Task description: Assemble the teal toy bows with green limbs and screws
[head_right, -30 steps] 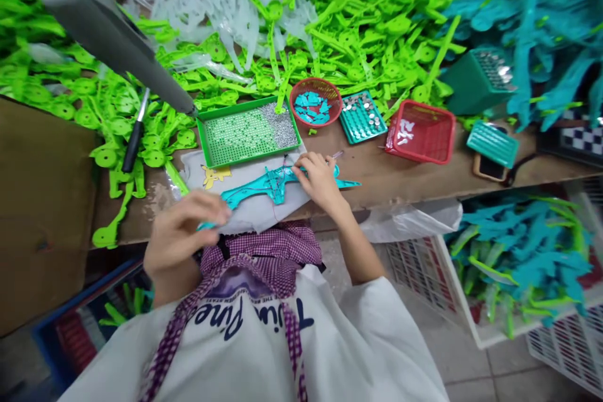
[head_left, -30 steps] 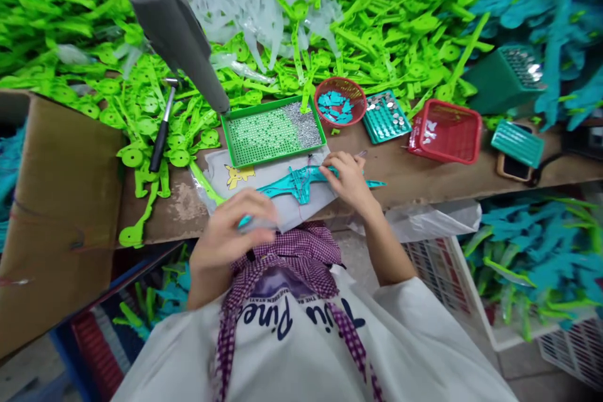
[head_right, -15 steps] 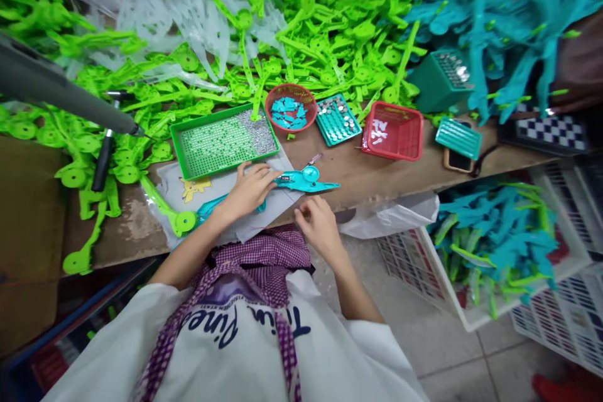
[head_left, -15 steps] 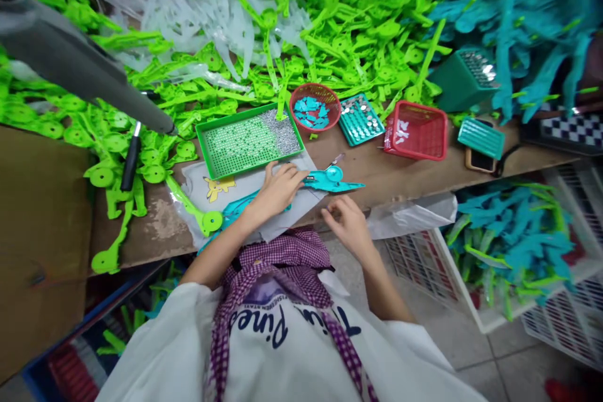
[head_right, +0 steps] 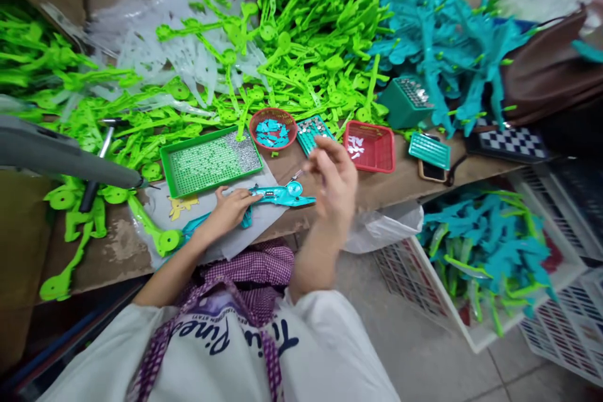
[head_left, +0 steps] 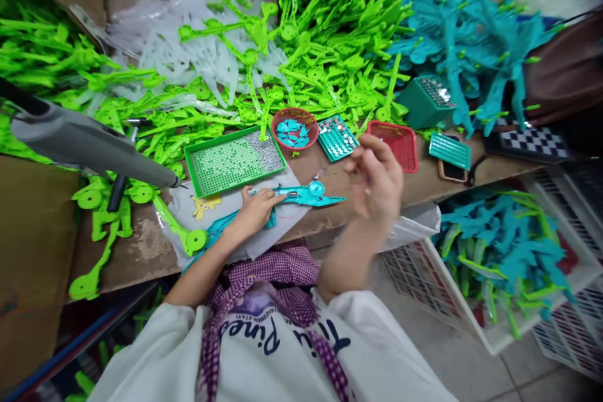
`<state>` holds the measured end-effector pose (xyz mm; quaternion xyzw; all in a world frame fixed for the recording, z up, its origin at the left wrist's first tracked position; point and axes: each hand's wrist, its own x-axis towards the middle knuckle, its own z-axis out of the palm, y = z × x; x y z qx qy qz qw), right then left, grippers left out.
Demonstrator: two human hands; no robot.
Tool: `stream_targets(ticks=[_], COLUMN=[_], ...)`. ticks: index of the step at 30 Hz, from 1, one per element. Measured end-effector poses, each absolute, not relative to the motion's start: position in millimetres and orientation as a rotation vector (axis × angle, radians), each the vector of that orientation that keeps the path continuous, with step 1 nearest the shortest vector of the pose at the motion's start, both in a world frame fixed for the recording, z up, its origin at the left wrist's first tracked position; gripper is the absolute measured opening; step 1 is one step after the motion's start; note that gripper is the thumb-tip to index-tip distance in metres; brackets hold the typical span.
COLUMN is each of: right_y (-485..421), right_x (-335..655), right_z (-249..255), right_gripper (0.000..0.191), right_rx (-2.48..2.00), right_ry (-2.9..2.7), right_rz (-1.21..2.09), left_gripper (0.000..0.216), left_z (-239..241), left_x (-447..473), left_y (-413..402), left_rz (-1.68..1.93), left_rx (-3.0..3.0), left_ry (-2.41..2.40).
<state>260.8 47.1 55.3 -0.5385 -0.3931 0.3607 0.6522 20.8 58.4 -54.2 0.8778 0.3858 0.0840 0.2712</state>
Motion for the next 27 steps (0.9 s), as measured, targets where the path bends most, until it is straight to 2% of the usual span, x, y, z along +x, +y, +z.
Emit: stream_targets(ticks=[3,8,10,13,15,17,21,27], right_y=[95.9,85.4,68.3,55.7,55.4,57.9,66.0,80.8], right_x=[224.9,200.4,197.9,196.0,197.8,200.2,194.8,182.6], right_z=[36.2,8.5,7.5,20.3,33.3,44.5,53.5,37.0], right_gripper=[0.044,0.039,0.037,0.032,0.027,0.023,0.025,0.027], right_rx=[-1.274,-1.701,-1.882,-1.917,-1.846,-1.822,-2.036,-2.283], right_ry=[-0.947,-1.338,-1.455,-1.668,-1.761,-1.825,-1.982,-1.982], right_rz=[0.788,0.755,0.685,0.715,0.785,0.814,0.698,0.575], left_gripper=[0.049,0.029,0.047,0.094,0.102,0.094,0.062,0.049], left_z=[-51.2,-26.7,-15.5,-8.0,-10.4,-16.5,-28.9,-34.3], left_x=[10.5,-11.9,-5.0,23.0,41.8,53.0,55.5,53.4], left_y=[53.3,45.9,51.5,68.9,79.1,83.4,79.8,77.7], left_rz=[0.379,1.147,1.185,0.954,0.831,0.746,0.743,0.862], left_rx=[2.297,1.852,1.767,1.767,1.602,1.425,1.158,0.879], left_ry=[1.02,1.109,1.023,0.828,0.673,0.586,0.624,0.8])
